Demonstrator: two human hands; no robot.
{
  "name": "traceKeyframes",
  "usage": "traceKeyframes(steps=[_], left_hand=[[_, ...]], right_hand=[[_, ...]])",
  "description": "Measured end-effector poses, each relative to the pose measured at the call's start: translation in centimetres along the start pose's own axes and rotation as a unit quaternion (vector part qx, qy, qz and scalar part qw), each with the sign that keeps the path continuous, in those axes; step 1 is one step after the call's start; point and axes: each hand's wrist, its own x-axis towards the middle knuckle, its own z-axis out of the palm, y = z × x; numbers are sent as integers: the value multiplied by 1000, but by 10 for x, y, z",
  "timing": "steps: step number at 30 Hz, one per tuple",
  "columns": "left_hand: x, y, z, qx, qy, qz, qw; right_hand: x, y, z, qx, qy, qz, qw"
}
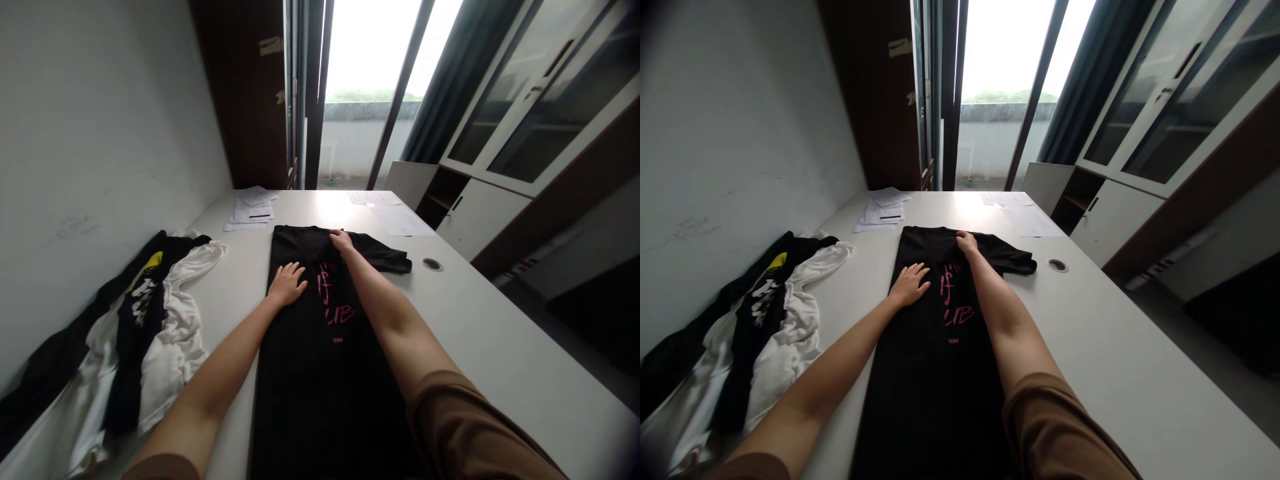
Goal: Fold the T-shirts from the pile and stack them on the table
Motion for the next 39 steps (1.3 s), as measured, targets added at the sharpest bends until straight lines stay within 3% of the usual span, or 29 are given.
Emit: traceKeyframes(steps=[9, 14, 17, 21, 24, 27, 30, 33, 36, 39], left_hand=[[-1, 2, 0, 9, -15, 18, 1000], [-9, 9, -4, 10, 16, 71, 997], [-13, 12, -6, 2, 24, 98, 995], [-11, 12, -5, 1, 12, 85, 996], [-8, 10, -2, 5, -13, 67, 998], [-4, 10, -1, 10, -47, 56, 997], [-4, 17, -2, 14, -73, 41, 996], [-14, 35, -6, 11, -92, 56, 994], [-34, 70, -11, -1, -117, 141, 983], [-63, 119, -15, -16, -133, 259, 957]], right_hand=[[-23, 27, -23, -179, -27, -54, 982], [-43, 42, -52, -223, 65, -84, 969], [-50, 55, -82, -262, 160, -31, 951], [-54, 78, -127, -297, 246, 103, 917], [-56, 95, -150, -313, 237, 181, 902], [-56, 101, -160, -322, 188, 187, 909], [-55, 92, -161, -279, 140, 160, 937], [-51, 70, -157, -144, 133, 155, 968], [-44, 45, -149, 27, 112, 165, 980], [-35, 23, -140, 107, 63, 172, 977]])
